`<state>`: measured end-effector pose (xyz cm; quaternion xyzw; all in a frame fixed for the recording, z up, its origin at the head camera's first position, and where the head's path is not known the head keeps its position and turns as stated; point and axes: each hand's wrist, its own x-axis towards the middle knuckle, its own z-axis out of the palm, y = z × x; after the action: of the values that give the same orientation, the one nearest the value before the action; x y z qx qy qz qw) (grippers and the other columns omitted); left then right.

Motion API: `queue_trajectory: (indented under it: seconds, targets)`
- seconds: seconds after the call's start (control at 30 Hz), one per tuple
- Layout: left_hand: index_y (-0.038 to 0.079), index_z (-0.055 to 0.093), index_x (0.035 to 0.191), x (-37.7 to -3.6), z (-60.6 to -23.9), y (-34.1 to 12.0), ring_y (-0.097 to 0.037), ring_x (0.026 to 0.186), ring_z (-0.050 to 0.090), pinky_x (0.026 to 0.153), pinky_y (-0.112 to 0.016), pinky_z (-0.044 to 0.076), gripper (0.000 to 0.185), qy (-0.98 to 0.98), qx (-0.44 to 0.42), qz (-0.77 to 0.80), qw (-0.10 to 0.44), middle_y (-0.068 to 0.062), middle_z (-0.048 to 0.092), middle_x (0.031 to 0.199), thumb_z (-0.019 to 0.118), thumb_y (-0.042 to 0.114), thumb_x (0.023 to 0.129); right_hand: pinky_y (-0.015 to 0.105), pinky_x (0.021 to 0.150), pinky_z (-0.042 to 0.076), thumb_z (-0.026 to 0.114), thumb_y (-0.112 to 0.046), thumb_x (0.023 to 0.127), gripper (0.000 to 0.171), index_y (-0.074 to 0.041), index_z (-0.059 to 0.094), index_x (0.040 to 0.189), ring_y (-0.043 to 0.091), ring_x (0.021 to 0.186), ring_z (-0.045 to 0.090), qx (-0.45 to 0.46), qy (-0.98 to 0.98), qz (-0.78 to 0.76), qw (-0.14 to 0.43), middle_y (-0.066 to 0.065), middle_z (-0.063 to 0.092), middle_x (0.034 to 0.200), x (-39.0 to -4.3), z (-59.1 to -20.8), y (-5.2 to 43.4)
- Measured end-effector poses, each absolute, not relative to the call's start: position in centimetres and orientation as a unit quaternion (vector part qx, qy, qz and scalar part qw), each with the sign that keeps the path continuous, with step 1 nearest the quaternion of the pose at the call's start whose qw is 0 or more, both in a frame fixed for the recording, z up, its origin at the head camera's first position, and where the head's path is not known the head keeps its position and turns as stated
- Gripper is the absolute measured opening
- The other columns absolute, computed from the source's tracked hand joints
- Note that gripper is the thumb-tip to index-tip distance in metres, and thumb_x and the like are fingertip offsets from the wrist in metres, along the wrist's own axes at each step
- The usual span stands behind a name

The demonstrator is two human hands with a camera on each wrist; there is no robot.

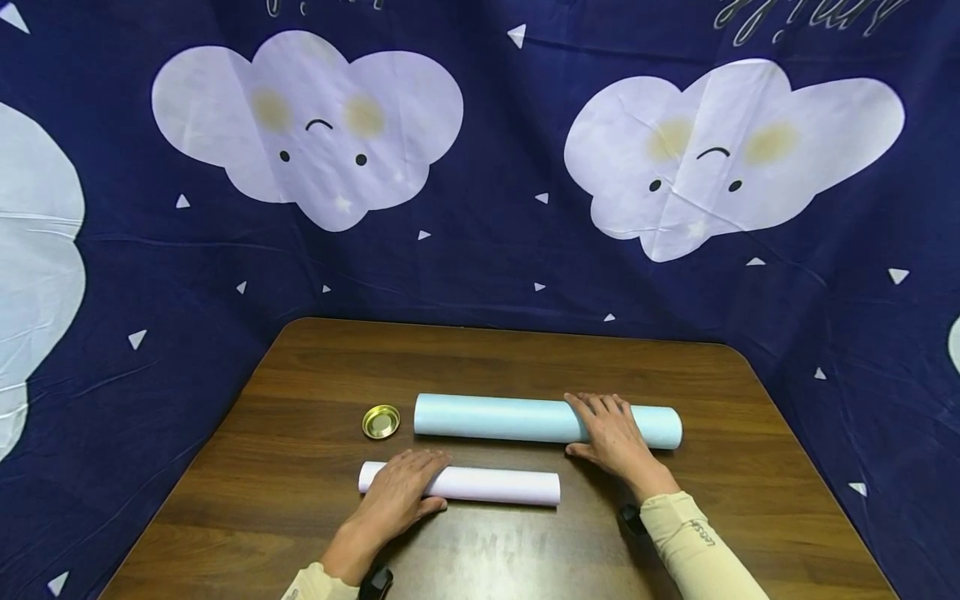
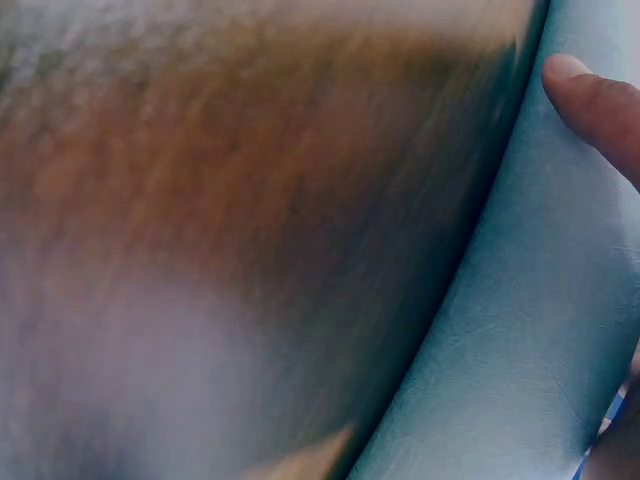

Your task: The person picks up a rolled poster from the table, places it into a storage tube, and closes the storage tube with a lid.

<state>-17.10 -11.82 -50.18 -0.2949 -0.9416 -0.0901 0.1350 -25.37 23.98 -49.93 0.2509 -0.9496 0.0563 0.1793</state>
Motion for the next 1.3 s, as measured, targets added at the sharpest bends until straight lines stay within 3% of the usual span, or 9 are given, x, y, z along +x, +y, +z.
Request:
queue_trajectory:
  seconds: [0.4,0.63,1.3]
  targets:
    - [0.013,0.062,0.117,-16.7,-50.2,-12.1,-0.019,0.107,0.063,0.094,-0.041,0.049,0.056,-0.932,-0.300,-0.100,0.177,-0.003,0.068,0.114,0.077,0.039,0.070,0.058,0.095,0.039,0.084,-0.043,0.064,0.086,-0.017,0.048,0.137,0.036,0.113,0.054,0.251,-0.950,0.047,0.178,0.013,0.060,0.122,-25.4,-49.5,23.8]
    - [0.015,0.061,0.118,-16.6,-50.0,-12.2,-0.019,0.109,0.062,0.097,-0.041,0.048,0.054,-0.940,-0.289,-0.103,0.153,-0.002,0.068,0.115,0.076,0.039,0.073,0.055,0.087,0.041,0.084,-0.043,0.063,0.084,-0.017,0.050,0.135,0.038,0.107,0.056,0.256,-0.947,0.045,0.190,0.013,0.061,0.118,-25.4,-49.4,23.5]
    - [0.015,0.061,0.121,-16.2,-48.9,-12.2,-0.021,0.113,0.061,0.099,-0.043,0.046,0.053,-0.941,-0.289,-0.097,0.146,-0.001,0.066,0.120,0.073,0.040,0.076,0.054,0.087,0.041,0.084,-0.042,0.064,0.080,-0.017,0.052,0.133,0.036,0.106,0.055,0.244,-0.947,0.057,0.200,0.013,0.062,0.116,-24.7,-50.4,24.2]
